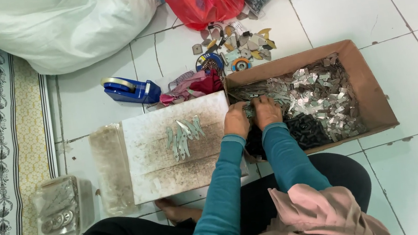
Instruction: Sorting small metal components from a cardboard box and placing them into small plastic bags.
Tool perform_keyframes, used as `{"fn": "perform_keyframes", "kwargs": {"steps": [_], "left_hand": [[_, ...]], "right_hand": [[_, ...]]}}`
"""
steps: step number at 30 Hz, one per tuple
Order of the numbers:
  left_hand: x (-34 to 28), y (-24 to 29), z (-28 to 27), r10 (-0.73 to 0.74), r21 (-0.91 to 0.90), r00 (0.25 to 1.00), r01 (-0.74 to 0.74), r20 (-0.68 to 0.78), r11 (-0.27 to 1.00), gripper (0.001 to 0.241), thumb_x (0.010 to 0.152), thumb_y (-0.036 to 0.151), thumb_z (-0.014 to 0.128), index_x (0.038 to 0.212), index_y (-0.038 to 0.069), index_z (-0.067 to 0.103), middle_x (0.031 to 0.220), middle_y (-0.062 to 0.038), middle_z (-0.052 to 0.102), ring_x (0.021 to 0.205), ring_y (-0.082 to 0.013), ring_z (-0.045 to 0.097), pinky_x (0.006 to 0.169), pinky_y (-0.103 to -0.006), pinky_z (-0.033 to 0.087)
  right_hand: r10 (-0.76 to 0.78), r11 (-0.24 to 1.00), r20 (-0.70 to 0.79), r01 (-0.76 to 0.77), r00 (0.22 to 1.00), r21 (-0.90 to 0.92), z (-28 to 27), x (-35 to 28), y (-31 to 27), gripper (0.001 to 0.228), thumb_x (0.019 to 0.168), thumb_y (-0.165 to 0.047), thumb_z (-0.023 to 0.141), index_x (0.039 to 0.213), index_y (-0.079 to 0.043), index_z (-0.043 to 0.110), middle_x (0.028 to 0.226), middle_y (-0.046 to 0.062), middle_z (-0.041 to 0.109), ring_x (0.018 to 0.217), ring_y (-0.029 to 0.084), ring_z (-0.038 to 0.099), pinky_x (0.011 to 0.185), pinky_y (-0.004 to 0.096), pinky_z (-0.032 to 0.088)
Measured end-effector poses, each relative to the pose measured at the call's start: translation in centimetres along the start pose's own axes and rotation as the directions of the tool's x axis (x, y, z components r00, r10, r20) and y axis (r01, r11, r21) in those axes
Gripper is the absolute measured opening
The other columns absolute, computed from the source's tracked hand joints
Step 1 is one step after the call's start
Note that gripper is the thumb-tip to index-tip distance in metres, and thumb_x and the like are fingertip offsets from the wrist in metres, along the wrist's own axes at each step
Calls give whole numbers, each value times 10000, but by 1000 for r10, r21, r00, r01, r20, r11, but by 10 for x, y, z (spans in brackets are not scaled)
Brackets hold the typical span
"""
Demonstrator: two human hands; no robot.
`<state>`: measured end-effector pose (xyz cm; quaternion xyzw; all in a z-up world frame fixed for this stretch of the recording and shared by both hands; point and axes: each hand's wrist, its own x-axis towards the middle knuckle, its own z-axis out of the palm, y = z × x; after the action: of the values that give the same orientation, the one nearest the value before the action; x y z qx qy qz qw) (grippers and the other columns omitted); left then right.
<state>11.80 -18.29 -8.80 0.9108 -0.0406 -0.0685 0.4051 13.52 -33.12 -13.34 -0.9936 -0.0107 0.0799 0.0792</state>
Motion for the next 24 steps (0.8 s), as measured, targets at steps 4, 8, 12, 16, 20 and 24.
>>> {"fn": "perform_keyframes", "kwargs": {"steps": [4, 8, 12, 16, 20, 24], "left_hand": [[-1, 1, -6, -36, -167, 999, 38, 15, 985, 357, 1040, -12, 492, 1388, 22, 563, 1286, -274, 571, 1072, -360, 709, 913, -425, 648], [-4, 5, -12, -44, -201, 999, 48, 27, 978, 342, 1057, -3, 469, 1388, 7, 558, 1275, -278, 582, 1051, -345, 712, 884, -424, 654], [-11, 18, -21, -49, -226, 999, 51, 13, 973, 334, 1059, -16, 457, 1370, 10, 576, 1260, -264, 603, 1031, -339, 720, 844, -432, 664], [-11, 21, -26, -51, -219, 999, 53, 13, 974, 335, 1052, -32, 463, 1362, 18, 580, 1260, -249, 611, 1064, -367, 712, 838, -435, 672], [-10, 21, -26, -44, -223, 999, 46, 12, 974, 340, 1052, -50, 455, 1369, -4, 569, 1285, -268, 604, 1123, -391, 687, 861, -455, 676], [-18, 33, -34, -56, -264, 998, 59, 21, 963, 349, 1047, -55, 453, 1374, -13, 570, 1308, -278, 595, 1154, -401, 671, 867, -450, 681]], "right_hand": [[-45, 998, -14, 44, 999, -48, -16, -3, -3, 429, 913, -241, 711, 1310, -189, 559, 1327, 90, 573, 1288, 293, 514, 1044, 498, 411], [3, 1000, -102, -1, 995, 20, -30, 5, 3, 285, 986, -256, 612, 1263, -195, 639, 1211, 83, 659, 1220, 289, 573, 1034, 496, 426], [254, 920, -36, -230, 967, 316, -5, 29, 37, 244, 1055, -310, 536, 1241, -304, 694, 1165, 42, 728, 1139, 278, 658, 995, 495, 484], [363, 713, 68, -324, 929, 622, 8, 40, 50, 223, 1064, -280, 564, 1222, -300, 721, 1150, 35, 737, 1123, 286, 674, 943, 502, 531], [392, 630, 119, -360, 912, 688, 23, 46, 55, 194, 1008, -285, 625, 1144, -295, 763, 1159, 34, 745, 1169, 286, 660, 970, 466, 548], [503, 687, 43, -429, 863, 586, -59, -3, 17, 175, 1021, -221, 631, 1152, -284, 729, 1183, 60, 669, 1231, 325, 584, 1060, 486, 481]]}}
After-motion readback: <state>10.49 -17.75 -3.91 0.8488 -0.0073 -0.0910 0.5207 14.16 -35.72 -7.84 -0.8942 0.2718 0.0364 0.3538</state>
